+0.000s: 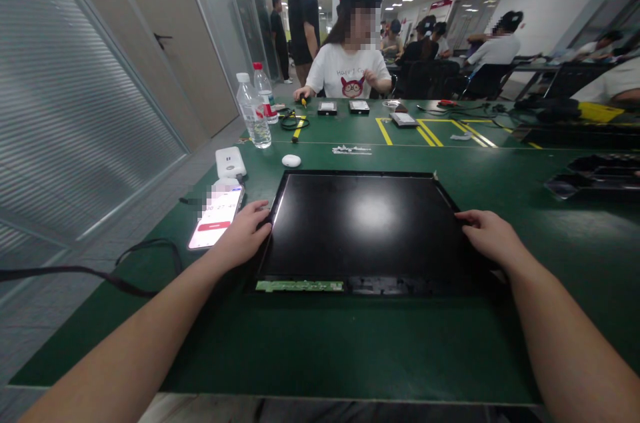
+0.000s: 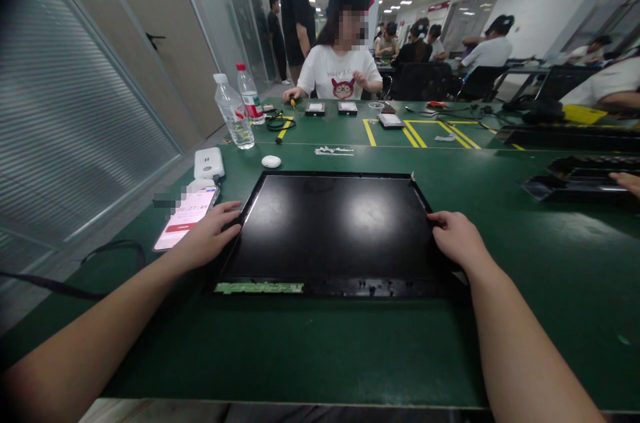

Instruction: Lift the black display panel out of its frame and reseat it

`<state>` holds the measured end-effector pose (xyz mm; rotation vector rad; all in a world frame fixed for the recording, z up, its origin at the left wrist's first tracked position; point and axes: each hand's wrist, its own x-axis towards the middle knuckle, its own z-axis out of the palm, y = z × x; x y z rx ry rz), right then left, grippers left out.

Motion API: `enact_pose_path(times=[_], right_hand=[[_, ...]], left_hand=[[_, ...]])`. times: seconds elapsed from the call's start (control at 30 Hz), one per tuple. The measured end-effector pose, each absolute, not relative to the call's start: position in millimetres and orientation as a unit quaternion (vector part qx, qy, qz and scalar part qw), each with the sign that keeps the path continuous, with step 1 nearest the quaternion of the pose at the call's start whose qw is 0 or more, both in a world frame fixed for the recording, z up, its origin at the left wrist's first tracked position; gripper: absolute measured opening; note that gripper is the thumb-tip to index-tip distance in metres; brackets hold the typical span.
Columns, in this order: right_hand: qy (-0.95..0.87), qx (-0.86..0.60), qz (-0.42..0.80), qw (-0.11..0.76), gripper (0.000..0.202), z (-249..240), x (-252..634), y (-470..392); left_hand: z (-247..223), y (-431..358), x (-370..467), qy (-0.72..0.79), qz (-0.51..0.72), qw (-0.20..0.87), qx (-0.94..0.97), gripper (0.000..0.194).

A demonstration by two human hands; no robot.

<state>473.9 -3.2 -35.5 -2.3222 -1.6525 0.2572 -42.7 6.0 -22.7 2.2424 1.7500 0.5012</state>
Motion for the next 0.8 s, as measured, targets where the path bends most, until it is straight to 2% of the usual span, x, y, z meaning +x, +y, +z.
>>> enact_pose_path(times=[0.2, 0.37, 0.57, 0.8], right_hand=[[-0.573, -0.802, 0.083, 0.144, 0.043, -36, 473, -4], [-0.578, -0.799, 0.079, 0.145, 0.044, -40, 477, -3], [-0.572, -0.803, 0.081, 0.146, 0.045, -40, 476, -3], [-0.571, -0.801, 0.076, 0.166, 0.042, -44, 479, -3]], left_hand=[[-11, 0, -38, 0.625, 0.259, 0.171, 0.716, 0.048], [-2, -7, -28, 0.661, 0.341, 0.293, 0.601, 0.039], [3, -14, -16, 0.653, 0.403, 0.475, 0.430, 0.046], [6, -17, -7, 0.656, 0.455, 0.474, 0.371, 0.049]])
